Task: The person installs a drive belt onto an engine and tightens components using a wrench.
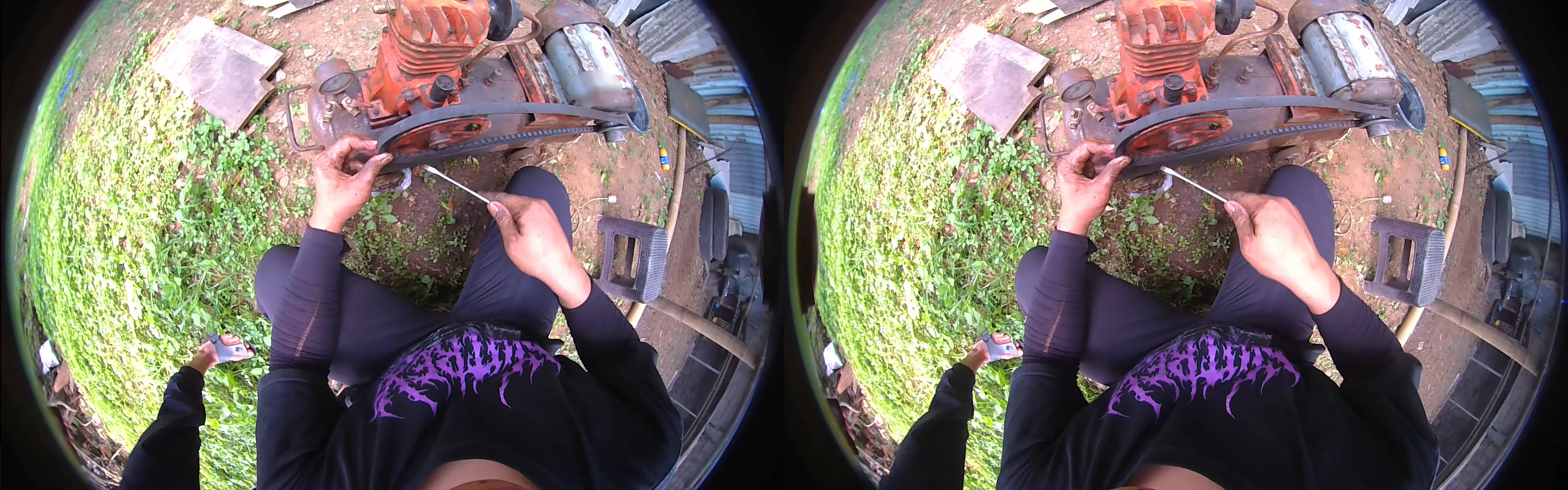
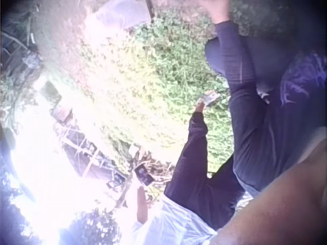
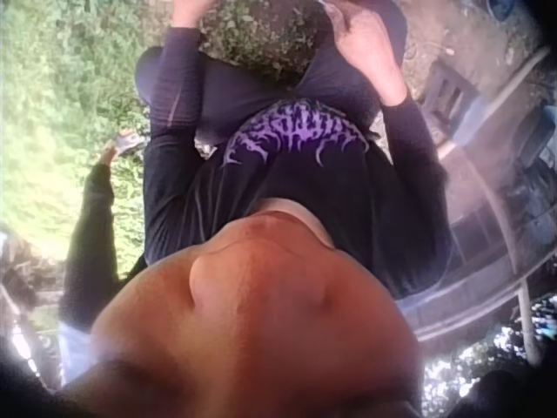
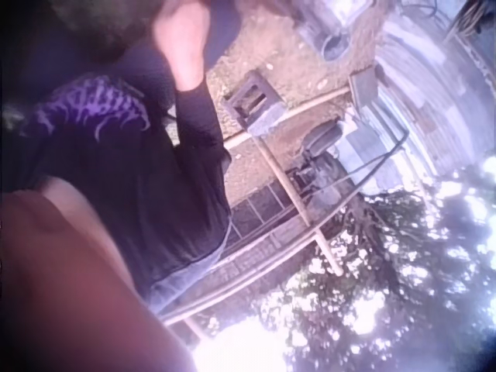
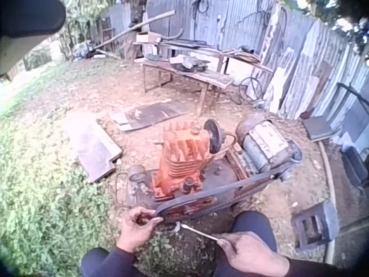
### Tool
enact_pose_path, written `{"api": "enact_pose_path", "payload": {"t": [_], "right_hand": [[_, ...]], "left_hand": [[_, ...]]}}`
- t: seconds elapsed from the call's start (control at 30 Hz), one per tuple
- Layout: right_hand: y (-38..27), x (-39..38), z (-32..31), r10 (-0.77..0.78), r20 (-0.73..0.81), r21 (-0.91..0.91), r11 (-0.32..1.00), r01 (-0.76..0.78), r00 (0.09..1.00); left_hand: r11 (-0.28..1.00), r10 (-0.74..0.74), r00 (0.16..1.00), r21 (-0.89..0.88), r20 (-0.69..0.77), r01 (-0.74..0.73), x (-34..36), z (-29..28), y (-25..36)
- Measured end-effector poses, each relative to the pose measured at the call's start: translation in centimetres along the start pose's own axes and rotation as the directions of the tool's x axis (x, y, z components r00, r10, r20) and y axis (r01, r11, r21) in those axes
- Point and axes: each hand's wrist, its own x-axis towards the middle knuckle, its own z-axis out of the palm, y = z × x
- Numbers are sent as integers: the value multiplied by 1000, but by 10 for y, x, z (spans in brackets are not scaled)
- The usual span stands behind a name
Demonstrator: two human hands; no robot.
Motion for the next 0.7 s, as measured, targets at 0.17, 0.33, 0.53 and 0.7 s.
{"api": "enact_pose_path", "payload": {"t": [0.17, 0.33, 0.53, 0.7], "right_hand": [[-18, 23, -18, -189, -44, -239, 956, 173, 981], [-28, 17, -40, -126, -53, -194, 974, 113, 991], [-11, 20, -39, -190, -240, -120, 979, 165, 952], [4, 37, -17, -256, -136, -142, 961, 237, 957]], "left_hand": [[997, 36, 999, -65, -28, -37, -2, 7, -5], [993, -30, 999, 119, 22, 27, -9, 28, 10], [855, -436, 898, -283, 64, 435, -21, 75, 10], [699, -451, 878, -548, 161, 459, -15, 79, 13]]}}
